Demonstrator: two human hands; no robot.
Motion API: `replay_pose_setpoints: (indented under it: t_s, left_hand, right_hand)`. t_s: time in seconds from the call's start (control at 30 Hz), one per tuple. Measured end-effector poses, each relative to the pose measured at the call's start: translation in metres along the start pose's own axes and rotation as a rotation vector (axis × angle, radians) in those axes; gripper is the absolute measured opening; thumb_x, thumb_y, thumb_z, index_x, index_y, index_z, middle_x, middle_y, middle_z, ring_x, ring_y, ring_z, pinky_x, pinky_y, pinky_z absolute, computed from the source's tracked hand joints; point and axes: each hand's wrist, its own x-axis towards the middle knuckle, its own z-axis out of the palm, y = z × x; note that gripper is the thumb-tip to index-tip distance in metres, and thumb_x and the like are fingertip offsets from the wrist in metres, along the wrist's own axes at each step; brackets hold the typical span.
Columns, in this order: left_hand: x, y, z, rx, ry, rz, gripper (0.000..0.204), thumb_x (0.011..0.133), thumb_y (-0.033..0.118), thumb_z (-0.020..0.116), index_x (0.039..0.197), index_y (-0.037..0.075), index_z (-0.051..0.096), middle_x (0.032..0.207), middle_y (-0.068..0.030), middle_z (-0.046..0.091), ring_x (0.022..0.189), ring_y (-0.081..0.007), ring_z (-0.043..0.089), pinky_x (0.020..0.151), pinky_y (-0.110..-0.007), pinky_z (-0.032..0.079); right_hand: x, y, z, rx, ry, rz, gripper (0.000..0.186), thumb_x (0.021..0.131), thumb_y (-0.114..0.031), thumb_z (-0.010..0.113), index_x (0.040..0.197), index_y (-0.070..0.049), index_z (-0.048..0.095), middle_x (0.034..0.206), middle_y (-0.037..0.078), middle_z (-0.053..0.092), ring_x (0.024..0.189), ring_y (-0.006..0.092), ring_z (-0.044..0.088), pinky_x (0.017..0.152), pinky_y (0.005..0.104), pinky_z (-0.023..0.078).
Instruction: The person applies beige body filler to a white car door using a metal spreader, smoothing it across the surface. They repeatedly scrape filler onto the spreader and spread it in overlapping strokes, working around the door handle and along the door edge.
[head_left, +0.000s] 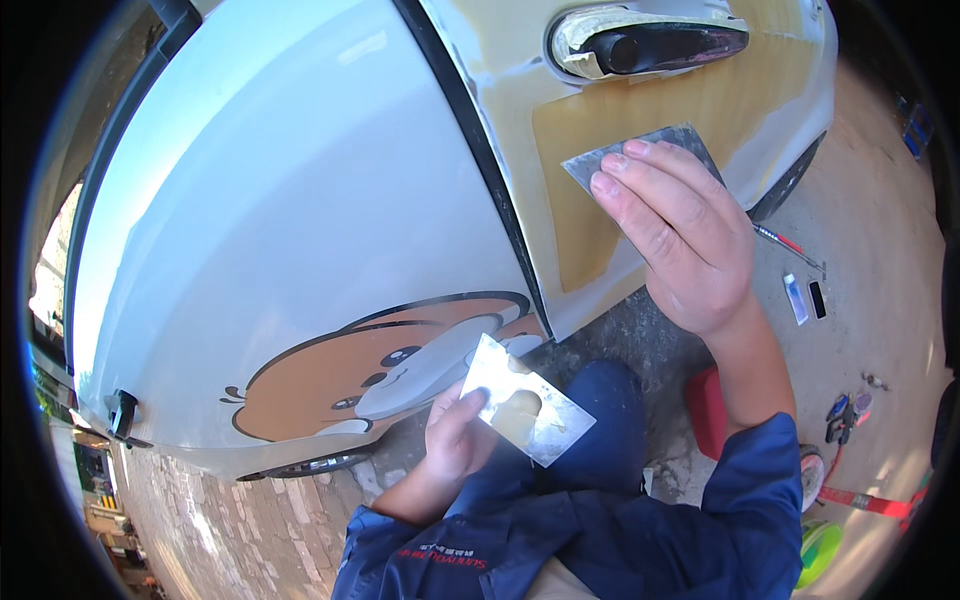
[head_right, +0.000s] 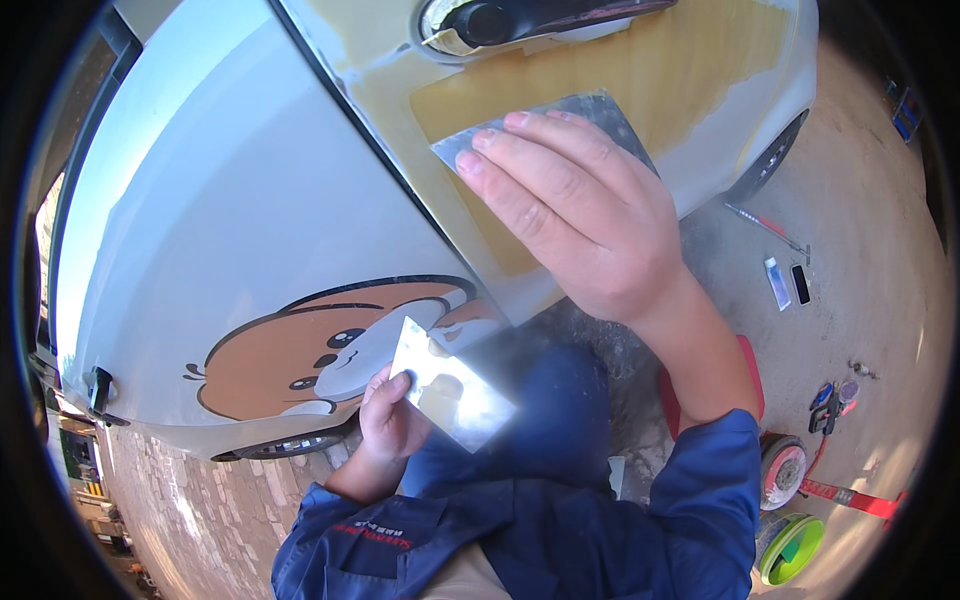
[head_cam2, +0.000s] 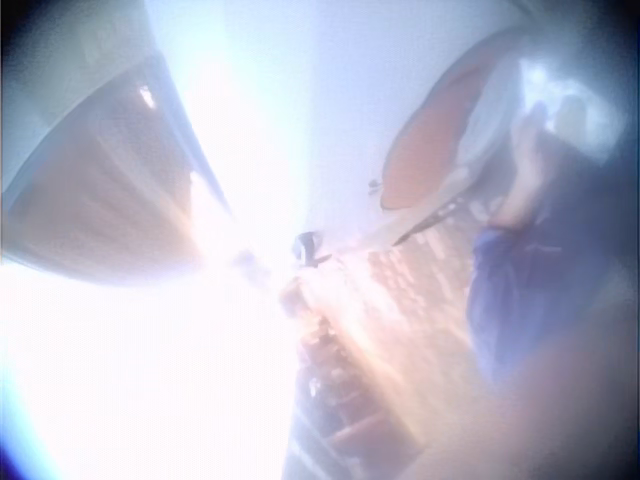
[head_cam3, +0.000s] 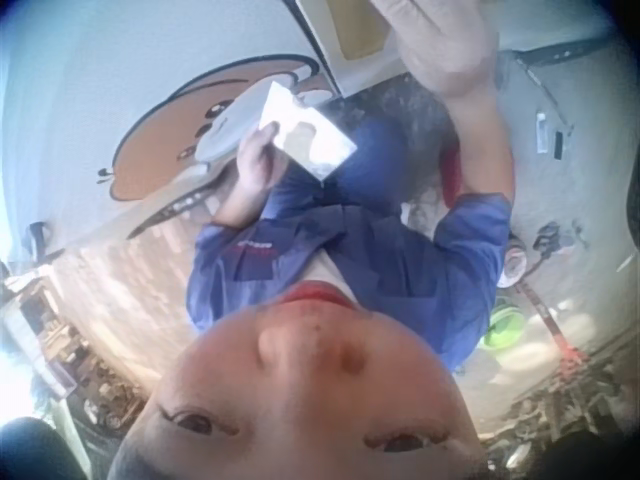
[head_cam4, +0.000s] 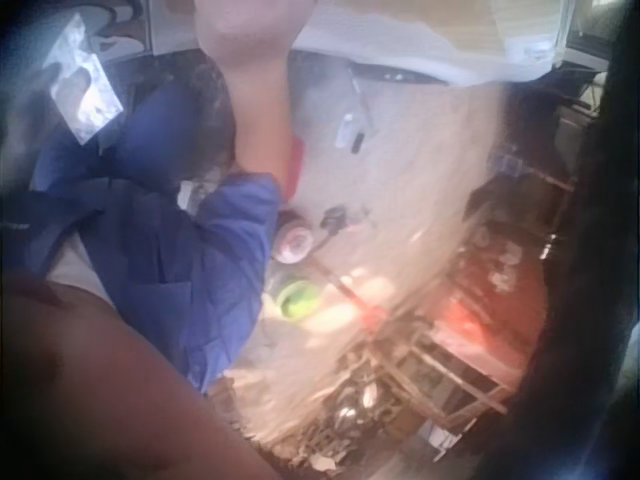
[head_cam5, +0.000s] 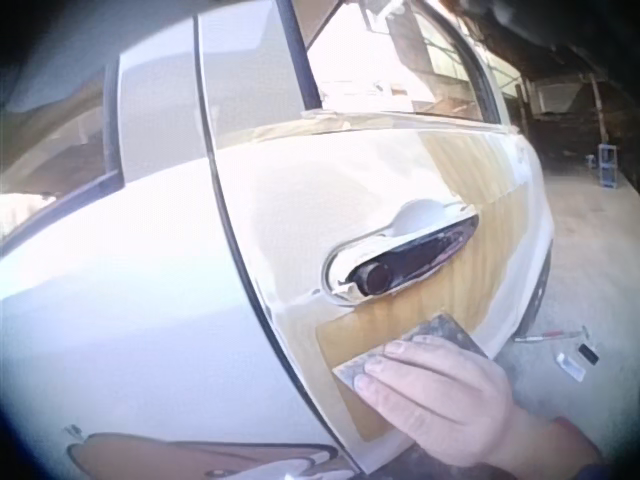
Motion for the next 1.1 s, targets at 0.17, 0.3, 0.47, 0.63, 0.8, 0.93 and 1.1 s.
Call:
replay_pose_setpoints:
  t_s: [0.17,0.3,0.47,0.63,0.8,0.93,1.1]
  left_hand:
    - [-0.006,0.002,0.0,-0.023,0.025,0.045,0.047,0.102,0.021,0.055,0.135,-0.012,0.053,0.126,-0.0245,0.067,0.114,-0.0339,0.068,0.101,-0.045,0.052]
    - [-0.011,0.006,-0.004,-0.049,-0.007,0.05,0.046,0.102,0.018,0.054,0.137,-0.012,0.052,0.13,-0.0241,0.065,0.118,-0.0336,0.065,0.104,-0.045,0.049]
    - [-0.012,0.004,-0.007,-0.05,0.031,0.039,0.046,0.101,0.02,0.055,0.134,-0.013,0.054,0.127,-0.0247,0.066,0.114,-0.034,0.067,0.102,-0.045,0.051]
    - [-0.005,0.001,-0.014,-0.037,0.053,0.035,0.047,0.101,0.021,0.055,0.134,-0.012,0.053,0.127,-0.0248,0.066,0.114,-0.0338,0.067,0.102,-0.045,0.051]
    - [-0.001,-0.003,-0.027,-0.116,-0.04,-0.004,0.045,0.102,0.014,0.052,0.139,-0.012,0.051,0.136,-0.0233,0.061,0.125,-0.0339,0.061,0.11,-0.046,0.044]
    - [0.001,-0.007,-0.034,-0.13,-0.03,-0.032,0.044,0.102,0.013,0.052,0.138,-0.012,0.052,0.135,-0.0241,0.062,0.124,-0.0348,0.062,0.109,-0.046,0.045]
    - [0.002,-0.01,-0.037,-0.113,0.017,-0.04,0.045,0.102,0.016,0.054,0.136,-0.012,0.053,0.132,-0.0245,0.064,0.121,-0.035,0.064,0.107,-0.046,0.048]
  right_hand:
    - [0.032,-0.002,0.012,0.006,-0.033,-0.027,0.033,0.081,0.001,0.067,0.113,0.002,0.075,0.114,0.013,0.072,0.108,0.0311,0.068,0.095,0.0425,0.059]
    - [0.035,0.0,0.014,-0.009,-0.019,-0.035,0.032,0.081,0.001,0.067,0.112,0.002,0.075,0.114,0.013,0.072,0.109,0.0304,0.068,0.095,0.0414,0.059]
    - [0.031,0.006,0.019,-0.011,-0.017,-0.091,0.034,0.081,-0.007,0.067,0.114,-0.001,0.075,0.115,0.011,0.072,0.109,0.0291,0.067,0.092,0.0413,0.059]
    - [0.016,0.002,0.019,0.017,-0.102,-0.059,0.031,0.082,-0.001,0.069,0.112,0.0,0.076,0.117,0.012,0.072,0.112,0.0302,0.066,0.097,0.043,0.058]
    - [-0.005,-0.004,0.03,0.008,-0.079,-0.059,0.029,0.082,0.0,0.073,0.111,-0.002,0.076,0.119,0.01,0.071,0.115,0.0294,0.065,0.099,0.0441,0.057]
    - [-0.022,-0.007,0.037,-0.003,-0.068,-0.063,0.03,0.082,-0.001,0.075,0.112,-0.005,0.076,0.119,0.008,0.07,0.116,0.0288,0.064,0.1,0.0449,0.057]
    - [-0.045,-0.018,0.041,-0.017,-0.094,-0.046,0.031,0.081,-0.003,0.077,0.112,-0.009,0.076,0.12,0.005,0.068,0.118,0.0274,0.063,0.103,0.0451,0.055]
